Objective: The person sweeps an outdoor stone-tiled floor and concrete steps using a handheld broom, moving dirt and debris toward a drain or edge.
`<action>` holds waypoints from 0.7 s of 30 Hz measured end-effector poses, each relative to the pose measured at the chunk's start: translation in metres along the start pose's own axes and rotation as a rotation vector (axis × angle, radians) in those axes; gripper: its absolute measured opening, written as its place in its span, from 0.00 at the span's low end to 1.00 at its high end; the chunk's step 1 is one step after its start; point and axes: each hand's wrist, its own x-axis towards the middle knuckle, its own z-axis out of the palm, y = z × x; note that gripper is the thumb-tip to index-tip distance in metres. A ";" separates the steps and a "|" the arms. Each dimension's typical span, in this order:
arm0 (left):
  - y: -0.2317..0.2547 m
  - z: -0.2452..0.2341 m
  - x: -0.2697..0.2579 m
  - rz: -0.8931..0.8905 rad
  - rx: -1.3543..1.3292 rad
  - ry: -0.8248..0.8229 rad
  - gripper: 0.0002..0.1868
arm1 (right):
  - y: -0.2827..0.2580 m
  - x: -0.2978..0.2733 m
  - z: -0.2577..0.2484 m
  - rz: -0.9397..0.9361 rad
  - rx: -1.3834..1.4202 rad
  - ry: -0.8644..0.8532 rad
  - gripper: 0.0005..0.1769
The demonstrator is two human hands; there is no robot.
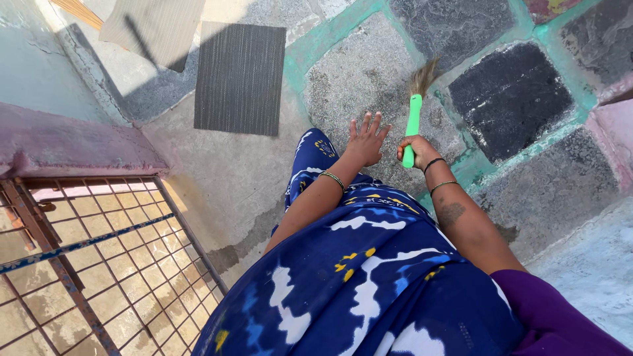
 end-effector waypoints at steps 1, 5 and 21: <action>0.000 0.000 -0.001 0.012 0.005 -0.006 0.49 | 0.000 0.000 -0.007 -0.002 0.012 0.007 0.07; 0.001 -0.004 0.000 0.032 -0.011 -0.078 0.49 | 0.020 0.011 -0.005 0.164 0.135 0.071 0.06; 0.034 0.018 0.041 0.076 0.039 -0.169 0.52 | 0.037 0.010 0.000 -0.055 -0.622 0.027 0.10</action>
